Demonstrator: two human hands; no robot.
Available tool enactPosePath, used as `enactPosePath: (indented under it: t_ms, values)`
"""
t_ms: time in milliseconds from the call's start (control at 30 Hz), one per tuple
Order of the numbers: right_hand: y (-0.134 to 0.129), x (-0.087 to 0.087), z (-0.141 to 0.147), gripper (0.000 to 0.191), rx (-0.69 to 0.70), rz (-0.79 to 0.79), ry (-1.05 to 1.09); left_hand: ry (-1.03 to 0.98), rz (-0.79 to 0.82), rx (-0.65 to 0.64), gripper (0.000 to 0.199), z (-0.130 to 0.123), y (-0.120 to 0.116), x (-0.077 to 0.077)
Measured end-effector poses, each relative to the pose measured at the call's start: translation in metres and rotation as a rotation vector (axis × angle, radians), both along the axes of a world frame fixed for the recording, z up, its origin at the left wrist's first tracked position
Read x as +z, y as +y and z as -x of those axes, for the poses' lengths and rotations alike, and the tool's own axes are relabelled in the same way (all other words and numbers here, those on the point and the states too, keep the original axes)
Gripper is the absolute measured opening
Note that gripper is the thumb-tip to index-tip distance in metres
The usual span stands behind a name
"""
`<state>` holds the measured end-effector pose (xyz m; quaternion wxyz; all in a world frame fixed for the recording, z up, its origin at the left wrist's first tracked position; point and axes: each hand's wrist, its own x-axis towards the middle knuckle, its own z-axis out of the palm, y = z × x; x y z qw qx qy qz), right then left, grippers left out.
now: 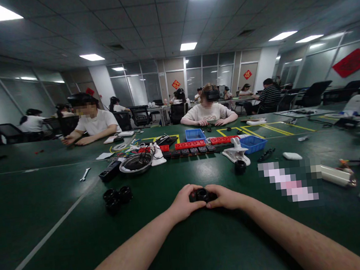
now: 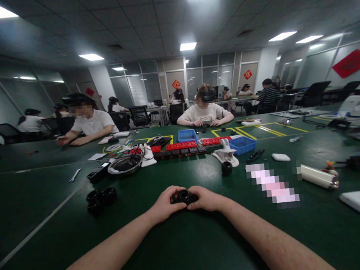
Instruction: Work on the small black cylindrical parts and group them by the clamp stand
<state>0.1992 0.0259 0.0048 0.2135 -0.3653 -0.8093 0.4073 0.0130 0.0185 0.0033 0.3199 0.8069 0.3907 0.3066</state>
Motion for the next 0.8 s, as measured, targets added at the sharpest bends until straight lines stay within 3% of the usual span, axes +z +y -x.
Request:
enactPosePath:
  t_ms: [333, 467, 700, 800]
  values:
    - [0.000, -0.007, 0.002, 0.032, -0.146, -0.060, -0.089, -0.013, 0.025, 0.006, 0.041, 0.000, -0.004, 0.005]
    - [0.001, -0.013, 0.007, 0.037, -0.244, -0.167, -0.185, -0.012, 0.038, 0.028, 0.039, -0.001, -0.005, 0.008]
    - [-0.008, -0.017, 0.024, 0.033, -0.472, -0.492, -0.460, 0.021, -0.059, 0.300, 0.034, -0.013, -0.007, -0.005]
    - [-0.013, -0.013, 0.025, 0.038, -0.461, -0.509, -0.452, 0.040, -0.089, 0.299, 0.034, -0.012, -0.008, -0.007]
